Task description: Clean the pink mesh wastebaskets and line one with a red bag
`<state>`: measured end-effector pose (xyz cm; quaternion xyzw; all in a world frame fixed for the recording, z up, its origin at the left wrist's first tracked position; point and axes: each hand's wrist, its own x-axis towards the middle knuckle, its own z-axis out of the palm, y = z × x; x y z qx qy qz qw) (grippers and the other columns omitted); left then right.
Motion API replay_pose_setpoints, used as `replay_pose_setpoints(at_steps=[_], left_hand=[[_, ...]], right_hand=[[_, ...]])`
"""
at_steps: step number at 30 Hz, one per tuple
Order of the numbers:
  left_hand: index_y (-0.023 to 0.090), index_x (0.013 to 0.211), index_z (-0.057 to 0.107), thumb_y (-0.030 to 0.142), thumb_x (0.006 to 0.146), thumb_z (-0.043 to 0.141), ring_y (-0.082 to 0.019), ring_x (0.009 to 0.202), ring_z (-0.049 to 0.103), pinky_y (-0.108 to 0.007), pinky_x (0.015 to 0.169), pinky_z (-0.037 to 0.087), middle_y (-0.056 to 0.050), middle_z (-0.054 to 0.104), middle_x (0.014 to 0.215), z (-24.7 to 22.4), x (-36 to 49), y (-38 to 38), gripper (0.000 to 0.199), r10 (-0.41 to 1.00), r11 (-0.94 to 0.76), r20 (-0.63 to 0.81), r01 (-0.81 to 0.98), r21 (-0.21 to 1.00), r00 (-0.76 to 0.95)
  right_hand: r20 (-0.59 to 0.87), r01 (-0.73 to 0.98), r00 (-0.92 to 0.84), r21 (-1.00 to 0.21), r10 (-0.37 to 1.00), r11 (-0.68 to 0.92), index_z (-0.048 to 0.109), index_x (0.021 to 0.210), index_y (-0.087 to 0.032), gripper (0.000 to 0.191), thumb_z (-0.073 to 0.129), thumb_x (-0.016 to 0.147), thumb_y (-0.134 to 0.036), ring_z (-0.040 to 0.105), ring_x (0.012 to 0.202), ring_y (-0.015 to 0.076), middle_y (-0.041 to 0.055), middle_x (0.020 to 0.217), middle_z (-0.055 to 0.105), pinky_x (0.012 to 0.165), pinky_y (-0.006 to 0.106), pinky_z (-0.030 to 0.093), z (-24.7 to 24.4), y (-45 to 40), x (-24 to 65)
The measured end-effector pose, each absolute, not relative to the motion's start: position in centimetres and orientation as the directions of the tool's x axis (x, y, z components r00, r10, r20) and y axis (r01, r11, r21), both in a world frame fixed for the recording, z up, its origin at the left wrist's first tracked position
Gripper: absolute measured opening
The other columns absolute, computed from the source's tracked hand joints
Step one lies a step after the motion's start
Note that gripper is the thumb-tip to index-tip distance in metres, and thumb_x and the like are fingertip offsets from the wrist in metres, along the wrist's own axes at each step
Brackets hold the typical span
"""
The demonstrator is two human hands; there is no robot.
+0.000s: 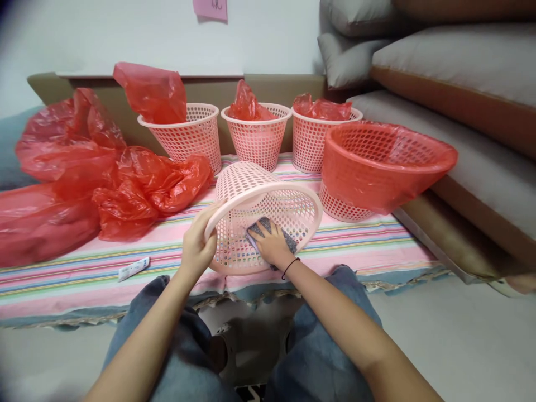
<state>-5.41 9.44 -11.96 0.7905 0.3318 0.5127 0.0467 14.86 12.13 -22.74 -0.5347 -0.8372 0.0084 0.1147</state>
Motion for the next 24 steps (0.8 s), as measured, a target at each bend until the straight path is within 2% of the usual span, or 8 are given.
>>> replay_pose_setpoints(at_steps=[2,4,8,11,13,18,20,24], left_hand=[[0.022,0.134,0.056,-0.001,0.067,0.039,-0.023,0.132,0.055,-0.045,0.113,0.043,-0.005,0.064,0.136,-12.0,-5.6,9.4,0.072,0.577,-0.768,0.779,0.487,0.416,0.245],[0.022,0.134,0.056,-0.001,0.067,0.039,-0.023,0.132,0.055,-0.046,0.113,0.044,-0.006,0.064,0.136,-12.0,-5.7,9.4,0.073,0.581,-0.762,0.778,0.497,0.416,0.239],[0.023,0.135,0.055,-0.001,0.068,0.040,-0.024,0.131,0.056,-0.046,0.112,0.045,-0.006,0.064,0.136,-12.1,-5.9,9.5,0.073,0.558,-0.779,0.794,0.481,0.402,0.239],[0.023,0.135,0.055,-0.001,0.068,0.040,-0.024,0.131,0.056,-0.046,0.112,0.045,-0.006,0.064,0.137,-12.0,-5.8,9.5,0.073,0.558,-0.779,0.794,0.482,0.401,0.242],[0.023,0.135,0.055,-0.001,0.068,0.040,-0.025,0.130,0.056,-0.047,0.111,0.045,-0.006,0.064,0.137,-12.0,-5.7,9.5,0.073,0.565,-0.773,0.789,0.491,0.403,0.242],[0.023,0.137,0.054,0.000,0.069,0.040,-0.023,0.131,0.055,-0.045,0.112,0.044,-0.006,0.064,0.137,-12.0,-5.6,9.6,0.073,0.554,-0.780,0.795,0.486,0.394,0.246],[0.023,0.138,0.053,0.000,0.069,0.040,-0.023,0.131,0.055,-0.044,0.113,0.043,-0.006,0.064,0.137,-12.0,-5.6,9.6,0.073,0.552,-0.782,0.796,0.486,0.391,0.249],[0.022,0.137,0.054,0.001,0.068,0.040,-0.024,0.131,0.055,-0.045,0.113,0.043,-0.007,0.063,0.138,-12.0,-5.6,9.5,0.074,0.562,-0.776,0.790,0.488,0.399,0.247]], right_hand=[[0.166,0.895,-0.372,-0.196,0.913,0.400,0.058,0.139,-0.032,0.046,0.055,0.094,-0.025,0.034,0.142,0.0405,0.0077,0.155,0.045,0.112,0.059,0.030,-22.0,12.3,14.7],[0.156,0.878,-0.294,-0.345,0.943,0.331,0.059,0.138,-0.027,0.048,0.062,0.090,-0.027,0.039,0.139,0.0403,0.0125,0.153,0.045,0.112,0.058,0.030,-21.3,12.6,14.9],[0.111,0.743,-0.190,-0.633,0.975,0.217,0.053,0.141,-0.013,0.070,0.078,0.077,-0.027,0.049,0.130,0.0387,0.0231,0.140,0.055,0.111,0.055,0.034,-20.7,14.1,16.4],[0.086,0.637,-0.287,-0.727,0.954,0.258,0.051,0.141,-0.014,0.082,0.084,0.067,-0.020,0.057,0.125,0.0301,0.0167,0.137,0.060,0.109,0.043,0.042,-20.6,15.3,17.7],[0.087,0.558,-0.342,-0.782,0.936,0.277,0.051,0.141,-0.017,0.083,0.084,0.064,-0.019,0.056,0.127,0.0266,0.0124,0.141,0.059,0.110,0.040,0.042,-20.5,15.7,18.0],[0.150,0.305,-0.356,-0.914,0.922,0.267,0.035,0.152,-0.025,0.083,0.073,0.078,-0.028,0.049,0.136,0.0224,0.0091,0.153,0.046,0.113,0.039,0.040,-20.3,15.8,16.9],[0.169,0.249,-0.337,-0.933,0.926,0.261,0.030,0.155,-0.027,0.080,0.068,0.084,-0.029,0.051,0.134,0.0209,0.0084,0.152,0.047,0.111,0.038,0.042,-20.5,15.8,16.2],[0.180,0.577,-0.267,-0.757,0.947,0.307,0.038,0.151,-0.019,0.086,0.075,0.073,-0.016,0.049,0.132,0.0272,0.0148,0.145,0.052,0.113,0.045,0.038,-21.0,15.9,15.7]])
